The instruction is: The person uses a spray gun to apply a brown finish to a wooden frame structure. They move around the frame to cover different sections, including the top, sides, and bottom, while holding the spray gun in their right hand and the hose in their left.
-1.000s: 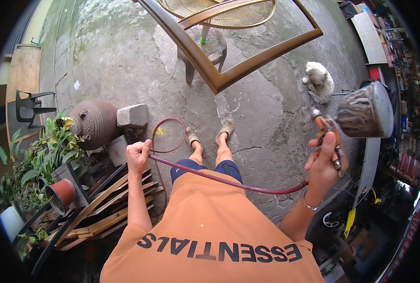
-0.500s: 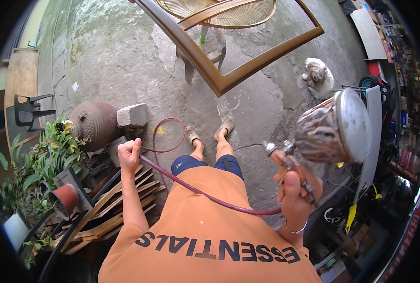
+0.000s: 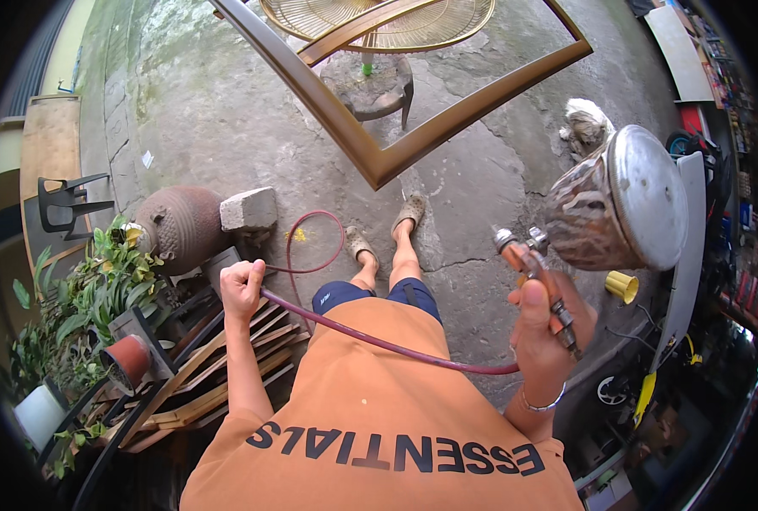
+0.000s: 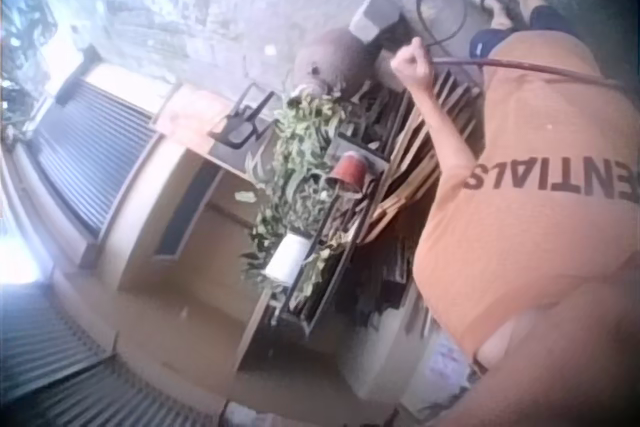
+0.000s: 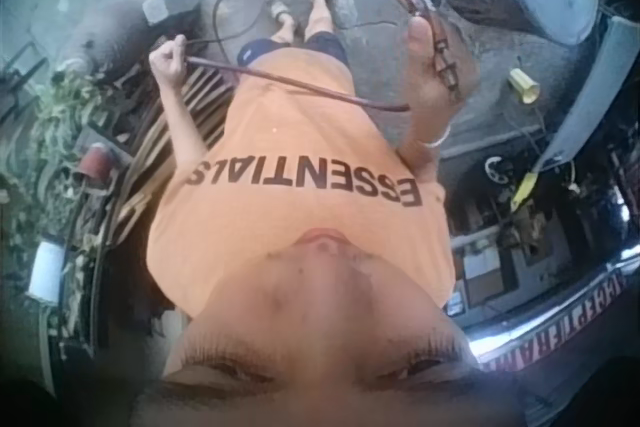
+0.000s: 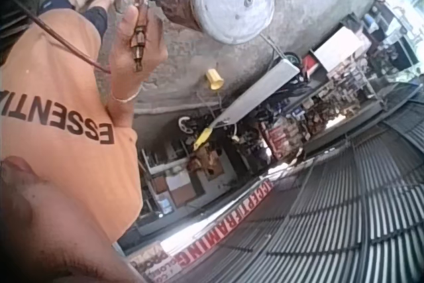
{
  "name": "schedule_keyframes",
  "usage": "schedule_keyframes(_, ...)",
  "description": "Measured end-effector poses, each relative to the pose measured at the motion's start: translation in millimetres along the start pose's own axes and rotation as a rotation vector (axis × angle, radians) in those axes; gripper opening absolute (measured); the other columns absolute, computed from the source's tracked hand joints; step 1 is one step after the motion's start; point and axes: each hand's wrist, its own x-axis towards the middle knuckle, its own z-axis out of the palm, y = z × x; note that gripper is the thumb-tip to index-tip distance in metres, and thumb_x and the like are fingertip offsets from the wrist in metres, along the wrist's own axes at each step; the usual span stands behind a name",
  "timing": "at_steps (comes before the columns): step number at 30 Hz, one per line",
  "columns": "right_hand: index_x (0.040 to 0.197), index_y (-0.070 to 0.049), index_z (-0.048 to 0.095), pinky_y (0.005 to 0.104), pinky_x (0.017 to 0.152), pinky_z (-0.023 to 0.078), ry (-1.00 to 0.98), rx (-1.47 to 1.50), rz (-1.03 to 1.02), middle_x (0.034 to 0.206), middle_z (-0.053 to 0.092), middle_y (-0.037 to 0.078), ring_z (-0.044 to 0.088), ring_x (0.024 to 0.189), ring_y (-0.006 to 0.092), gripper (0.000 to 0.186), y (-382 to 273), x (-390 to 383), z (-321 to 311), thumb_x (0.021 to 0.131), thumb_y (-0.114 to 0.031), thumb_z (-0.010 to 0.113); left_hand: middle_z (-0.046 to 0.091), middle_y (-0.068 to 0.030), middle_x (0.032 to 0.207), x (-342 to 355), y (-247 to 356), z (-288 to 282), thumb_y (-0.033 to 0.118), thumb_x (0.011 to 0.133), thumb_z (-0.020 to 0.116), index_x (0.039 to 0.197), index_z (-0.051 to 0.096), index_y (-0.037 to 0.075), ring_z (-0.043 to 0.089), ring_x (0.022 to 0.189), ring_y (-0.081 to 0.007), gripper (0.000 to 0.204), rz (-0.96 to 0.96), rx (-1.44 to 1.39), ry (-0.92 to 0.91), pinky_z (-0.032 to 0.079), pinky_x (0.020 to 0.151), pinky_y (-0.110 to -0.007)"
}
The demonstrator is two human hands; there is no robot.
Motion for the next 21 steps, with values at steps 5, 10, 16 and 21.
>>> schedule_keyframes(5,0.104,0.000,0.072,0.0250,0.049,0.037,0.129,0.028,-0.001,0.065,0.057,0.005,0.048,0.052,0.0081,0.033,28.0,47.0,-15.3,0.096,-0.031,0.067,0.035,-0.0134,0.051,3.5,27.2,15.4,0.018,0.094,0.062,0.057,0.042,-0.001,0.036,0.044,-0.0246,0.046,-0.039,0.034,-0.047,0.027,0.048,-0.038)
schedule_keyframes(10,0.110,-0.001,0.073,0.0230,0.042,0.031,0.180,0.071,0.079,0.066,0.061,0.003,0.046,0.043,0.0038,0.038,42.6,95.2,-37.8,0.098,-0.037,0.063,0.036,-0.0142,0.052,11.3,52.1,38.3,0.017,0.092,0.063,0.057,0.043,-0.002,0.037,0.045,-0.0269,0.044,-0.058,0.066,-0.089,0.028,0.048,-0.038)
schedule_keyframes(16,0.112,-0.001,0.072,0.0216,0.037,0.027,0.220,0.055,0.095,0.066,0.060,0.003,0.042,0.040,0.0027,0.036,74.3,161.6,-68.1,0.100,-0.034,0.060,0.042,-0.0147,0.051,24.9,90.7,70.6,0.016,0.091,0.062,0.057,0.048,-0.002,0.044,0.046,-0.0278,0.041,-0.116,0.065,-0.115,0.031,0.048,-0.038)
schedule_keyframes(21,0.115,-0.003,0.072,0.0207,0.036,0.028,0.269,0.056,0.035,0.065,0.060,0.002,0.041,0.040,0.0024,0.035,100.3,218.1,-92.4,0.100,-0.032,0.061,0.041,-0.0153,0.051,39.5,110.3,101.5,0.017,0.089,0.063,0.056,0.047,-0.001,0.043,0.045,-0.0284,0.041,-0.141,0.054,-0.140,0.031,0.048,-0.038)
